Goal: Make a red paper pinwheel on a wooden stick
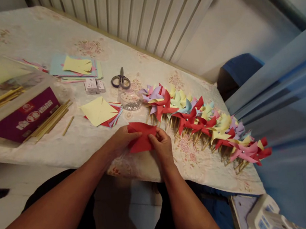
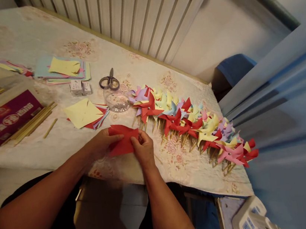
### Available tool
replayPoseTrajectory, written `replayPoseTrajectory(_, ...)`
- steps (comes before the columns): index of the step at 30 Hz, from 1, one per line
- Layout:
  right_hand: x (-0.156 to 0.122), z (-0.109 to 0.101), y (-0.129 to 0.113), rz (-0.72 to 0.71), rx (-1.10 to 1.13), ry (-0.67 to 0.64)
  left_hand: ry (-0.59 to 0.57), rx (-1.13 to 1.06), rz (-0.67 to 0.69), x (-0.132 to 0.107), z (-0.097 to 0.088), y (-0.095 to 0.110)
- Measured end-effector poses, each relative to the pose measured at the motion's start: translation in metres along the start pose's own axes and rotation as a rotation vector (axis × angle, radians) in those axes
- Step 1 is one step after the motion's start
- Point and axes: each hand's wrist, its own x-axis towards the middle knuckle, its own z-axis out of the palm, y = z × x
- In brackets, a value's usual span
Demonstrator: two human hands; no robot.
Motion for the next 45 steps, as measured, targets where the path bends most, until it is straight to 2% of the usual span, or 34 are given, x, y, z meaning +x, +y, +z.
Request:
replayPoseTrajectory(4, -0.011, 0.002, -0.005, -0.38, -0.361, 0.414, 0.077, -0.06, 0.098, 0.002, 0.0, 0.005)
replayPoseTrajectory(5, -0.014, 0.004, -0.006, -0.465, -0.425, 0.464, 0.107, -0.08, 0.123, 0.002, 0.0, 0.006)
replayPoseTrajectory(7, -0.02, 0.008, -0.003, -0.581, -0.511, 0.405, 0.158, -0.124, 0.16, 0.003, 0.001, 0.007)
replayPoseTrajectory(10, -0.026, 0.016, 0.006, -0.629, -0.608, 0.16, 0.202, -0.182, 0.194, 0.003, 0.002, 0.009)
replayPoseTrajectory(12, -0.027, 0.021, 0.013, -0.619, -0.664, 0.077, 0.223, -0.203, 0.208, 0.003, 0.003, 0.01)
replayPoseTrajectory(15, -0.025, 0.024, 0.021, -0.598, -0.698, 0.044, 0.235, -0.223, 0.197, 0.002, 0.004, 0.013)
replayPoseTrajectory(21, -0.022, 0.024, 0.03, -0.602, -0.711, 0.066, 0.232, -0.259, 0.188, 0.002, 0.004, 0.014)
replayPoseTrajectory(25, -0.02, 0.023, 0.034, -0.564, -0.624, 0.088, 0.198, -0.234, 0.156, 0.003, 0.003, 0.012)
replayPoseTrajectory(32, -0.018, 0.022, 0.024, -0.335, -0.367, 0.12, 0.112, -0.123, 0.143, 0.005, 0.002, 0.006)
replayPoseTrajectory(37, -0.018, 0.026, 0.011, -0.16, -0.21, 0.139, 0.124, -0.048, 0.154, 0.003, 0.009, 0.005)
replayPoseTrajectory(40, -0.017, 0.029, 0.004, -0.054, -0.111, 0.143, 0.076, -0.024, 0.147, 0.002, 0.014, 0.005)
replayPoseTrajectory(45, -0.016, 0.031, 0.0, 0.014, -0.048, 0.187, 0.094, -0.007, 0.176, 0.003, 0.018, 0.004)
